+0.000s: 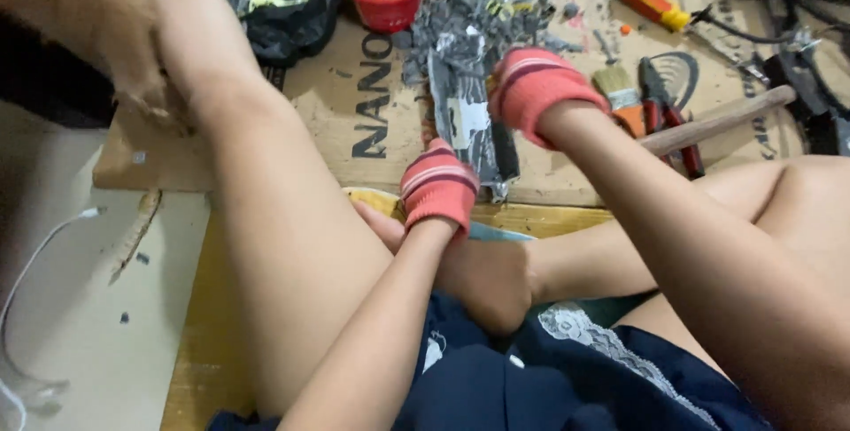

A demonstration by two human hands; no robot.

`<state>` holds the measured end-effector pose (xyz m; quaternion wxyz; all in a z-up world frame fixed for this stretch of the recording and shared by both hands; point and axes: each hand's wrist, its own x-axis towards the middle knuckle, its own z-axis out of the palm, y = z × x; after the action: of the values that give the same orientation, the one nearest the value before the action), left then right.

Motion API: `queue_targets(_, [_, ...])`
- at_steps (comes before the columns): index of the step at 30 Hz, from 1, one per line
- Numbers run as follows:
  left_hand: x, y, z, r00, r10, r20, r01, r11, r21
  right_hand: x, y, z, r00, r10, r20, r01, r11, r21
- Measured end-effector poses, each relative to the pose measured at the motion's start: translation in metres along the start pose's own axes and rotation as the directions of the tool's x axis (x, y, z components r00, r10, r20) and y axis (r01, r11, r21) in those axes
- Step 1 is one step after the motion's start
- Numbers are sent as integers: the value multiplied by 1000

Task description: The person sits on the floor and uses a yellow utility knife to scrape a black plastic sheet, removing material and creating debris. A dog is present nearby, occasionally sniffing the person's leg.

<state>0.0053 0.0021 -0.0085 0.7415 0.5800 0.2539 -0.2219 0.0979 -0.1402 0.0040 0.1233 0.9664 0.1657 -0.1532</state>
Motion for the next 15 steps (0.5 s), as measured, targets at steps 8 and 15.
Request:
queue_targets(8, [11, -15, -3, 998, -60, -3, 60, 998, 14, -115, -17, -7, 830, 405, 383, -424, 12, 906])
queue_targets(15, [10, -12, -4, 997, -68, 22, 65, 993, 98, -139, 7, 51, 800, 335, 497, -229, -596, 769])
